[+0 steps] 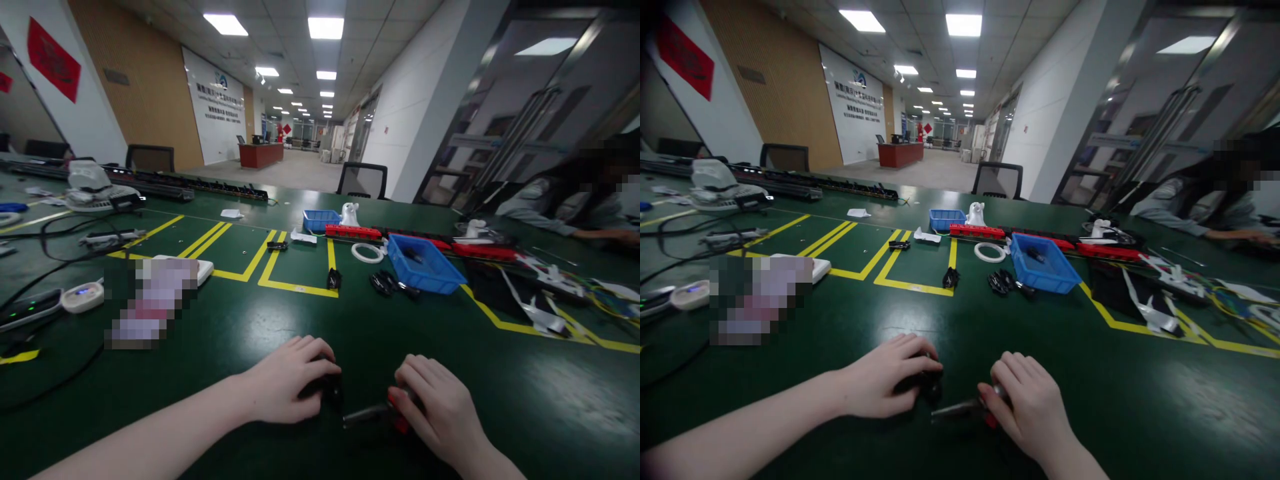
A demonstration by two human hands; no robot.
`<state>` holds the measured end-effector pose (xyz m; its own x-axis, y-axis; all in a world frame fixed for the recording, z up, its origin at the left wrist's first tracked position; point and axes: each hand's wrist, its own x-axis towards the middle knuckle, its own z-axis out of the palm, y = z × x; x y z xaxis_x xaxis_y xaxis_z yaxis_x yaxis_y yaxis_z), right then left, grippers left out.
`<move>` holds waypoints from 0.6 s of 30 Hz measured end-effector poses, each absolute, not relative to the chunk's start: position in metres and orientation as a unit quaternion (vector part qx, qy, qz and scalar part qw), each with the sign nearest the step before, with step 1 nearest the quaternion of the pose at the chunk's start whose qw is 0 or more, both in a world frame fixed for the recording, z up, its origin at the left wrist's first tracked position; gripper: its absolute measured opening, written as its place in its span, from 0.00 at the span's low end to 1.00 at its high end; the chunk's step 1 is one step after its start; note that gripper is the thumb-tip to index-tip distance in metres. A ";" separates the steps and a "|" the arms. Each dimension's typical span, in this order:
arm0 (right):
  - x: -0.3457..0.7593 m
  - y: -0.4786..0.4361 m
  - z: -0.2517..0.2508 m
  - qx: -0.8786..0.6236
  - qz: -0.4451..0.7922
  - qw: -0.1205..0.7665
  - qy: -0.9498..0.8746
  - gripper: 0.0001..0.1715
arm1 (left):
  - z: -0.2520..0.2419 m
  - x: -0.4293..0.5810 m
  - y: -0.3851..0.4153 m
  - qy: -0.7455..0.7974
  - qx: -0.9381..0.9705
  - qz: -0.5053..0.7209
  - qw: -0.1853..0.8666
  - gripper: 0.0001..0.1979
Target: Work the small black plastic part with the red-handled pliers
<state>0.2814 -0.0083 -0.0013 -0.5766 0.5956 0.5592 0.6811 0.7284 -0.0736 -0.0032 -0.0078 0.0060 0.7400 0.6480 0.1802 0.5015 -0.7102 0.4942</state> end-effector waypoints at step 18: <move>0.295 -0.002 0.006 -0.399 -0.185 0.305 -0.845 0.15 | -0.006 -0.003 -0.006 0.345 0.877 0.228 0.246 0.27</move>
<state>0.2954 -0.0017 0.0062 -0.4956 0.5607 0.6633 0.7865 0.6138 0.0689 -0.0028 -0.0056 -0.0065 0.6580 0.7170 0.2302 0.4929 -0.6412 0.5882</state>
